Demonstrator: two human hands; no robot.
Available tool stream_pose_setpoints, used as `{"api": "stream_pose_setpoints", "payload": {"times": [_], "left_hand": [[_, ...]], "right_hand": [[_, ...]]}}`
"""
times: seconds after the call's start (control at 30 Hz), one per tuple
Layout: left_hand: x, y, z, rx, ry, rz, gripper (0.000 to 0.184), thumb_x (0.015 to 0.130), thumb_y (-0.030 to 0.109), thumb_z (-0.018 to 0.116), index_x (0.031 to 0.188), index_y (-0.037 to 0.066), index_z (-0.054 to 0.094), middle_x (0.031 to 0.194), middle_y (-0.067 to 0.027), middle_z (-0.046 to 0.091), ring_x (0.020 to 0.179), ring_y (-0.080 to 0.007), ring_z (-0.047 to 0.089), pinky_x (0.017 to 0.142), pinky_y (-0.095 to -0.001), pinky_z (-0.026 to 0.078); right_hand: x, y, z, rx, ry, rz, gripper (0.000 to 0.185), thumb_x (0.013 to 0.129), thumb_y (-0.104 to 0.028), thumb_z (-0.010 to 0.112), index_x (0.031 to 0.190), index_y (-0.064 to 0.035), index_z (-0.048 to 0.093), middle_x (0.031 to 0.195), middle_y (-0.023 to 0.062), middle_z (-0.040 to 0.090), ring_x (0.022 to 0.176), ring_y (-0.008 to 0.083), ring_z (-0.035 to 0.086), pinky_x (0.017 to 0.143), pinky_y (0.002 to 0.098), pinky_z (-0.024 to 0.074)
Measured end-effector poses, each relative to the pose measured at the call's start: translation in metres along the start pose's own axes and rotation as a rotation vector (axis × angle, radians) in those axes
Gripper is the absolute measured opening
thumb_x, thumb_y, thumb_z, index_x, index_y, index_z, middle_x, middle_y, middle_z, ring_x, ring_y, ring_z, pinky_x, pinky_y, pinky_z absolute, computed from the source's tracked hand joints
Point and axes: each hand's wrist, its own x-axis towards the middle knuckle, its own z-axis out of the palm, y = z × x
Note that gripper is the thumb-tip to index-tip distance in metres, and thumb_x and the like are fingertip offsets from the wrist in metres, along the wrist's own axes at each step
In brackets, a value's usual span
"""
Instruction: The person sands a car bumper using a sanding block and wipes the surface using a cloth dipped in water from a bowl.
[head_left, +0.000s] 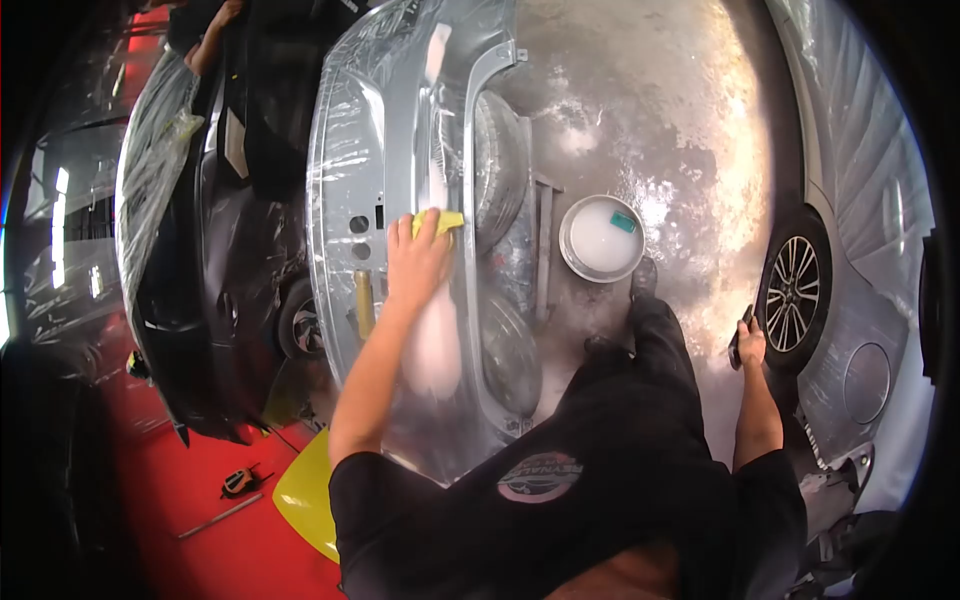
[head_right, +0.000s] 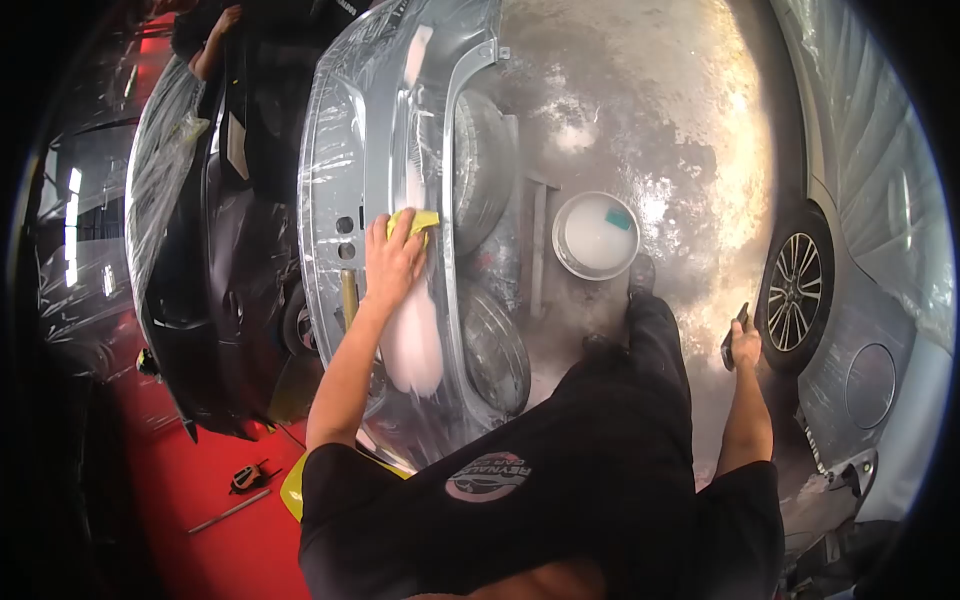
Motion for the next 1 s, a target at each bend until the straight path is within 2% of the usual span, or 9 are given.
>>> {"api": "stream_pose_setpoints", "payload": {"times": [0.07,0.17,0.23,0.3,0.4,0.43,0.53,0.67,1.0], "left_hand": [[0.058,-0.018,0.017,0.076,-0.037,0.040,0.027,0.083,0.015,0.080,0.109,0.008,0.075,0.153,-0.0147,0.058,0.141,-0.0478,0.051,0.113,-0.0651,0.042],[0.148,-0.058,0.057,0.240,-0.053,0.026,0.024,0.091,0.023,0.076,0.113,0.012,0.076,0.157,-0.0140,0.056,0.149,-0.0480,0.045,0.118,-0.0690,0.038],[0.211,-0.085,0.076,0.386,-0.117,-0.067,0.026,0.101,0.034,0.067,0.119,0.017,0.077,0.164,-0.0122,0.052,0.160,-0.0475,0.032,0.122,-0.0760,0.031],[0.253,-0.084,0.066,0.375,-0.081,-0.112,0.031,0.102,0.037,0.065,0.125,0.018,0.077,0.166,-0.0117,0.049,0.162,-0.0465,0.028,0.121,-0.0788,0.030],[0.271,-0.080,0.070,0.348,-0.081,-0.121,0.035,0.103,0.036,0.062,0.129,0.018,0.078,0.164,-0.0122,0.050,0.161,-0.0459,0.030,0.120,-0.0801,0.030],[0.267,-0.084,0.082,0.346,-0.075,-0.140,0.035,0.103,0.036,0.062,0.129,0.018,0.078,0.164,-0.0122,0.050,0.161,-0.0459,0.030,0.120,-0.0801,0.030],[0.224,-0.077,0.095,0.463,-0.224,0.153,0.038,0.103,0.031,0.056,0.125,0.013,0.080,0.153,-0.0133,0.057,0.153,-0.0451,0.041,0.120,-0.0765,0.033],[0.132,-0.031,0.068,0.450,-0.235,0.190,0.037,0.102,0.032,0.058,0.123,0.012,0.081,0.150,-0.0151,0.059,0.150,-0.0436,0.045,0.122,-0.0737,0.032],[-0.093,0.072,0.018,0.331,-0.284,0.134,0.039,0.098,0.030,0.060,0.122,0.007,0.081,0.148,-0.0166,0.060,0.147,-0.0424,0.048,0.124,-0.0693,0.030]], "right_hand": [[-0.011,0.003,-0.015,0.042,-0.058,0.157,0.071,0.101,-0.046,0.066,0.155,0.0009,0.058,0.139,0.0331,0.068,0.135,0.0430,0.065,0.112,0.0442,0.0499],[-0.021,-0.003,-0.020,0.201,-0.030,-0.074,0.060,0.103,-0.039,0.065,0.145,0.0036,0.065,0.120,0.0330,0.075,0.112,0.0419,0.076,0.095,0.0468,0.0556],[-0.010,-0.008,-0.010,0.237,-0.102,-0.150,0.063,0.102,-0.035,0.066,0.146,0.0102,0.061,0.117,0.0329,0.077,0.106,0.0351,0.078,0.094,0.0442,0.0574],[-0.001,-0.001,0.012,0.166,0.050,-0.333,0.066,0.101,-0.033,0.067,0.148,0.0122,0.059,0.113,0.0312,0.078,0.102,0.0331,0.079,0.092,0.0407,0.0583],[-0.013,-0.059,-0.026,0.183,-0.138,-0.223,0.067,0.099,-0.031,0.069,0.150,0.0108,0.059,0.117,0.0317,0.077,0.108,0.0354,0.078,0.096,0.0403,0.0572],[-0.012,-0.069,-0.034,0.188,-0.156,-0.227,0.067,0.098,-0.030,0.070,0.150,0.0104,0.059,0.118,0.0326,0.077,0.110,0.0367,0.078,0.097,0.0410,0.0567],[-0.001,-0.092,-0.053,0.140,-0.209,-0.224,0.066,0.099,-0.029,0.070,0.150,0.0104,0.058,0.126,0.0321,0.075,0.116,0.0365,0.076,0.100,0.0408,0.0561],[0.014,-0.095,-0.060,0.187,-0.148,-0.272,0.066,0.099,-0.030,0.068,0.151,0.0097,0.058,0.135,0.0345,0.071,0.128,0.0404,0.071,0.108,0.0400,0.0532],[-0.013,-0.098,-0.053,0.150,-0.198,-0.383,0.068,0.098,-0.037,0.068,0.150,0.0056,0.061,0.138,0.0303,0.071,0.132,0.0400,0.069,0.113,0.0420,0.0516]]}}
